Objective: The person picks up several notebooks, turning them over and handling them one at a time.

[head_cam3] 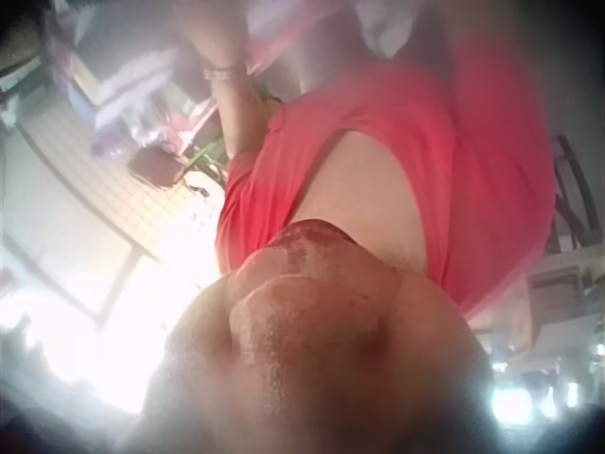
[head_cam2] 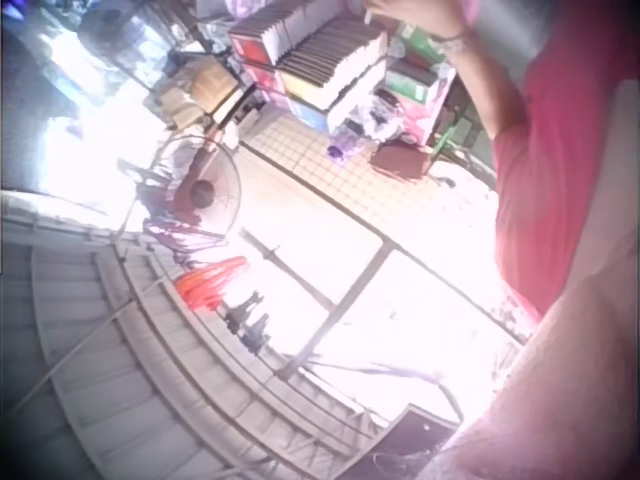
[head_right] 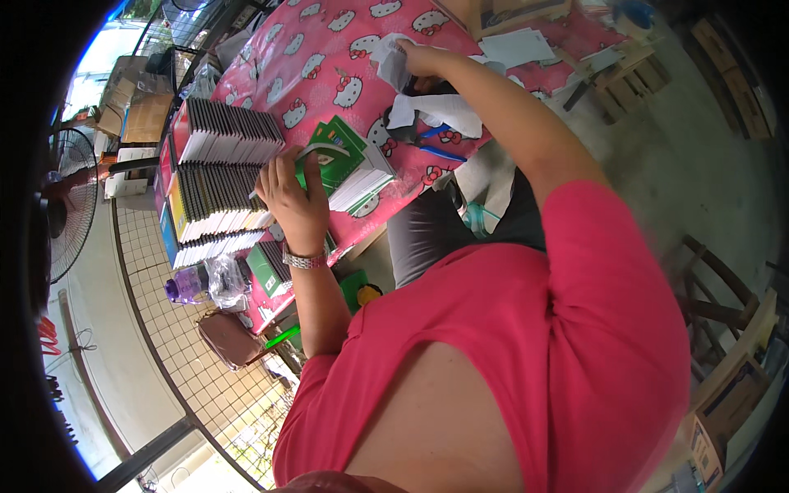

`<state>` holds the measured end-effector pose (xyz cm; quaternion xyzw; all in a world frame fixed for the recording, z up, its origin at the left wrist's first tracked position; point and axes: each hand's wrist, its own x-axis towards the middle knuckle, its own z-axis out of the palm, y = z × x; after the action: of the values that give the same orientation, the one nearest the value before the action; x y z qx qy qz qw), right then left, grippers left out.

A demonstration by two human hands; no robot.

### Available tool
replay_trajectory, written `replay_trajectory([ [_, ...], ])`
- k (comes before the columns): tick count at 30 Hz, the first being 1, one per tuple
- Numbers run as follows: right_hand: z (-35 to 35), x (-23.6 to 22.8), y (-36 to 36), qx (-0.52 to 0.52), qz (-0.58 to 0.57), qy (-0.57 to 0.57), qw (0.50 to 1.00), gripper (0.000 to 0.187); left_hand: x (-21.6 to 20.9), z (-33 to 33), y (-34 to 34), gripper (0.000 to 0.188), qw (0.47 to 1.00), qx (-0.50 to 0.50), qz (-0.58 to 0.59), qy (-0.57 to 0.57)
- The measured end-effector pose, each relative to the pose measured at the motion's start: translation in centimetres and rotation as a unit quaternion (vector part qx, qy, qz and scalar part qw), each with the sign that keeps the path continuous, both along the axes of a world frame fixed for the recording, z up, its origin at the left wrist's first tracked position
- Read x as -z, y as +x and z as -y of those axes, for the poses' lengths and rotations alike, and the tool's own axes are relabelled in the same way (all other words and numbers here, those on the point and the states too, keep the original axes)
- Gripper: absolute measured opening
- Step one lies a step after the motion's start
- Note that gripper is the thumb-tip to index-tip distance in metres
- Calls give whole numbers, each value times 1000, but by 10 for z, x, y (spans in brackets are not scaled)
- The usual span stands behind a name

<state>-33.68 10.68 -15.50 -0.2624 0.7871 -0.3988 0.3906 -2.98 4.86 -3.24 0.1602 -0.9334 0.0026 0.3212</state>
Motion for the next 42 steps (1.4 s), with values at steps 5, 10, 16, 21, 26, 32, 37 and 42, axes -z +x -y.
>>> replay_trajectory([
  [5, 34, -4, -49, 179, 29, -50, 982, 77, -4, -1, -6, 18, 1000, 13, 2, 10],
  [10, 35, -27, -49, 171, -22, -86, 981, 26, -2, -3, 5, 18, 1000, 4, 0, 12],
  [16, -14, -21, -41, -17, -492, 69, 868, 28, -4, -4, -4, 18, 1000, 19, -3, 3],
  [21, -50, -122, 49, -166, -330, -252, 894, 26, -4, 4, 5, 16, 1000, 14, 3, -1],
  [26, -55, -133, 114, -215, -305, -401, 837, 20, -6, 3, 3, 16, 1000, 16, 4, -1],
  [32, -52, -126, 119, -179, -306, -413, 839, 18, 1, 8, 4, 15, 999, 20, -33, -22],
  [37, -53, -124, 119, -183, -344, -438, 810, 21, -1, 8, 4, 14, 1000, 6, -20, -11],
  [42, -54, -123, 128, -165, -337, -429, 822, 20, -3, 8, 2, 13, 1000, 8, -18, -3],
])
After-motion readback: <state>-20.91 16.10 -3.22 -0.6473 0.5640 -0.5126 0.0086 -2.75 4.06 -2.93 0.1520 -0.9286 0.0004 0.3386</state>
